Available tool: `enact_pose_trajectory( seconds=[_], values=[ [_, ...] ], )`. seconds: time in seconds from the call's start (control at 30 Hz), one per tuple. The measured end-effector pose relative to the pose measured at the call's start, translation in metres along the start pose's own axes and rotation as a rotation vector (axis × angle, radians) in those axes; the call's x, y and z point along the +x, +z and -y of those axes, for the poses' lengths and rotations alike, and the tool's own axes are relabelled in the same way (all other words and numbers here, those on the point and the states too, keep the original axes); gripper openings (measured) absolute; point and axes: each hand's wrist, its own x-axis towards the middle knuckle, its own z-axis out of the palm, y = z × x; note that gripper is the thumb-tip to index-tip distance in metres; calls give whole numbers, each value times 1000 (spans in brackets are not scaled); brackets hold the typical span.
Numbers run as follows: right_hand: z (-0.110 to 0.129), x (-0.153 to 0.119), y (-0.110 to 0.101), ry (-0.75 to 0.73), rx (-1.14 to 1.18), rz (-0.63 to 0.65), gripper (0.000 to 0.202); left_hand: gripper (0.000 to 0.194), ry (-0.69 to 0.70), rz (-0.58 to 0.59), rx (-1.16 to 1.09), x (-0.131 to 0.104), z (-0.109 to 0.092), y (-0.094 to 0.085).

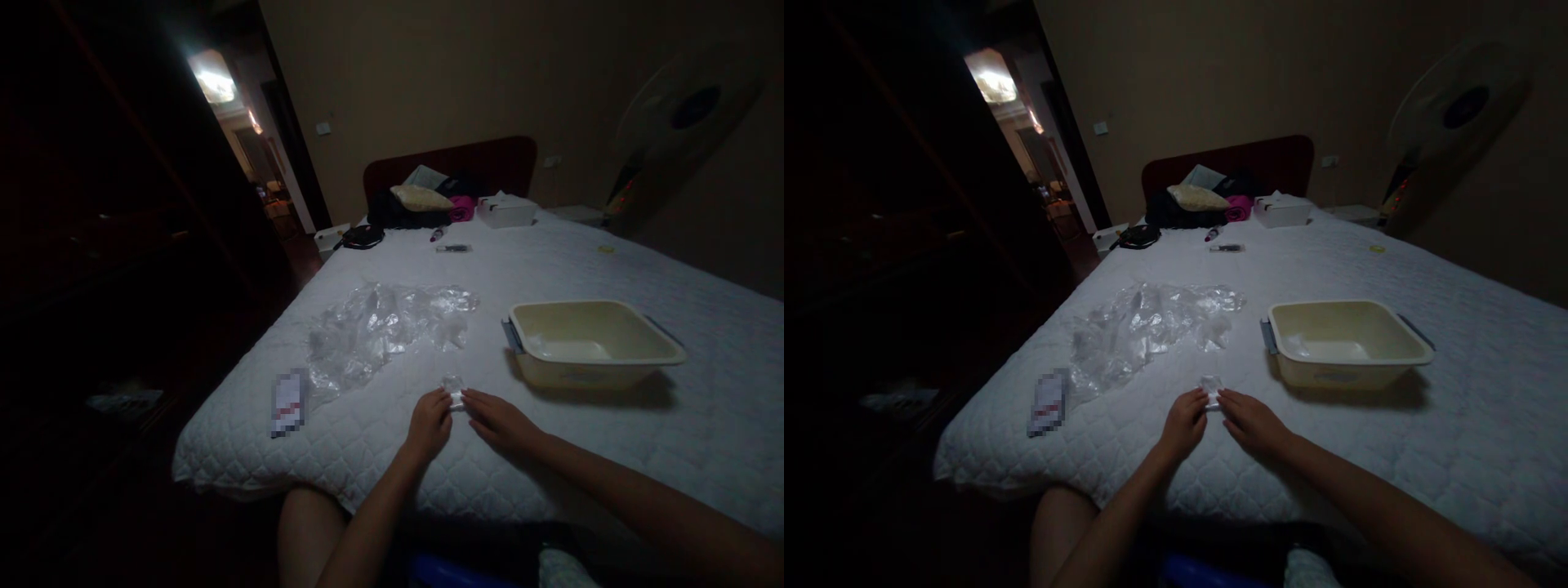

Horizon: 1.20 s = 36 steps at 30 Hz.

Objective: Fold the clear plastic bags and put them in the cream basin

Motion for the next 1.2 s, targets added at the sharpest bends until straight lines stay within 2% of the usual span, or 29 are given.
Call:
enact_pose_trajectory(
  seconds=[0.17,0.3,0.37,0.47,0.6,0.7,0.8,0.97,1.2],
  values=[
    [-1,1,2,62,43,-88,50,31,1,-8,8,3,-9,-7],
    [7,10,0,198,185,-156,32,23,-10,-39,-6,6,-20,-14],
    [11,16,-3,255,293,-166,25,16,-55,-56,-113,9,-23,-16],
    [15,25,-10,339,466,-163,23,14,-261,-59,-444,17,-24,-16],
    [19,33,-25,437,604,-239,28,44,-634,-70,-949,31,-22,-13],
    [21,37,-37,475,645,-247,32,43,-766,-88,-1131,37,-22,-9],
    [20,41,-39,543,710,-275,34,40,-783,-119,-1153,40,-24,-4],
    [13,43,-27,740,886,-250,36,40,-801,-199,-1185,43,-26,6],
    [7,38,-18,658,814,-248,31,40,-814,-196,-1215,40,-24,8]
  ],
)
